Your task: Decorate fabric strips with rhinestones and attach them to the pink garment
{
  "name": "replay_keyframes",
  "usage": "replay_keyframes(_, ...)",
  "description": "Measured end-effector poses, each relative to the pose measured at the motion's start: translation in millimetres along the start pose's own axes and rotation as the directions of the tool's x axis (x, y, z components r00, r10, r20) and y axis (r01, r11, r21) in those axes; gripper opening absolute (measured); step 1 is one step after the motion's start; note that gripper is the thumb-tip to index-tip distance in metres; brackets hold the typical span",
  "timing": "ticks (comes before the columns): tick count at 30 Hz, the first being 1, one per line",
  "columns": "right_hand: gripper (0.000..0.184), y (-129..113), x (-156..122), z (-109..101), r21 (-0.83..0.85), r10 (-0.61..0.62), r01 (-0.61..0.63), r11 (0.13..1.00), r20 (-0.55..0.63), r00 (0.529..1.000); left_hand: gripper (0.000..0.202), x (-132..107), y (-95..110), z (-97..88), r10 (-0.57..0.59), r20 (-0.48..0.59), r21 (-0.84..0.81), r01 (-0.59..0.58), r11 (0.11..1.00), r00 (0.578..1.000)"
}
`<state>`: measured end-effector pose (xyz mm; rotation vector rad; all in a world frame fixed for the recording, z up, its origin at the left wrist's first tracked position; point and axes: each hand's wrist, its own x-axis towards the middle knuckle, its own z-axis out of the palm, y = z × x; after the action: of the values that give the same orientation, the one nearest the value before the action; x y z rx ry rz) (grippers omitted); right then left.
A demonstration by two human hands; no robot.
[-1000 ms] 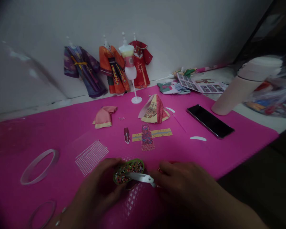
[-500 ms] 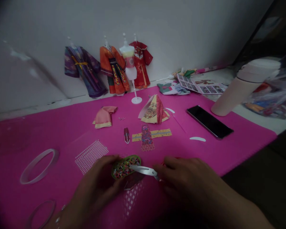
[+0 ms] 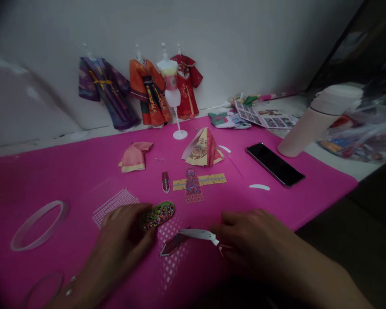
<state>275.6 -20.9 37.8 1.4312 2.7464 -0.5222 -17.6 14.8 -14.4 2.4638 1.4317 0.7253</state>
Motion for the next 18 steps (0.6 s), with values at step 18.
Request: replay_keyframes(18,0.023,1.6,2.2,-3.5,0.071,0.017,-0.025,0.997,0.105,0.994,0.023,-2.3,7.7,-8.1,0.245,-0.07,-0.108,-0.252,0.962,0.967)
